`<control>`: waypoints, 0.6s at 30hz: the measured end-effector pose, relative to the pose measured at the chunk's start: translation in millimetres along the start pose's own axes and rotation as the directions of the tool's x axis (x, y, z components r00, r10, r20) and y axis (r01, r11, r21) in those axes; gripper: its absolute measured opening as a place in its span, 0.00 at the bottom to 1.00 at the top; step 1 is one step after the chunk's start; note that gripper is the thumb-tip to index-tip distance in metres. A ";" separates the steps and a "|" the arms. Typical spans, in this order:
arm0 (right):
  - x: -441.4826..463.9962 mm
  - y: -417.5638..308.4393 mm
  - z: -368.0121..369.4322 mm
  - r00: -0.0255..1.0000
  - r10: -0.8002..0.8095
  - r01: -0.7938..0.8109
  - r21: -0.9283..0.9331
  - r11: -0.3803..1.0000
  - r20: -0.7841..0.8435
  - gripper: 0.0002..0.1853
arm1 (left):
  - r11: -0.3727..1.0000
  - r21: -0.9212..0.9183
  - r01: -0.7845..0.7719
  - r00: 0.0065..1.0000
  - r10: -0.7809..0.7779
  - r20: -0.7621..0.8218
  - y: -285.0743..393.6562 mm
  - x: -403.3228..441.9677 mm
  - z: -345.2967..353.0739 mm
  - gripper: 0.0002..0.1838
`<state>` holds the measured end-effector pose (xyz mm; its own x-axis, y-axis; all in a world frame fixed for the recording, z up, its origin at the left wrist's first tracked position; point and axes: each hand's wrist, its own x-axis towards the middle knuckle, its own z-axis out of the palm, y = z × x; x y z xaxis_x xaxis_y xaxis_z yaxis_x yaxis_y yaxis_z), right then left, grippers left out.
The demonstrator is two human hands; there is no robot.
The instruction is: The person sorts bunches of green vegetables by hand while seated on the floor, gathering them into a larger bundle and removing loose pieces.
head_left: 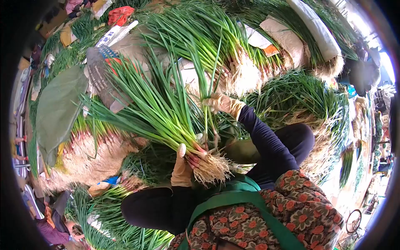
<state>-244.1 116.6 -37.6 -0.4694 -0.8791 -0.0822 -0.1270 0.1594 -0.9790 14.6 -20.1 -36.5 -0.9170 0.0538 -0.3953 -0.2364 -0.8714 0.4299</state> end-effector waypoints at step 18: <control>-124.9 -64.1 -142.9 0.725 -0.097 -0.467 -0.590 0.659 -0.682 0.20 | 0.893 -0.332 -0.303 0.941 0.335 0.043 -5.1 1.1 53.8 0.30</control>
<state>-302.1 280.4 62.1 -0.9238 -0.3466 0.1624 -0.3801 0.7802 -0.4969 -2.5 10.6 4.6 -0.9560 -0.2207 -0.1931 0.1735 -0.9566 0.2342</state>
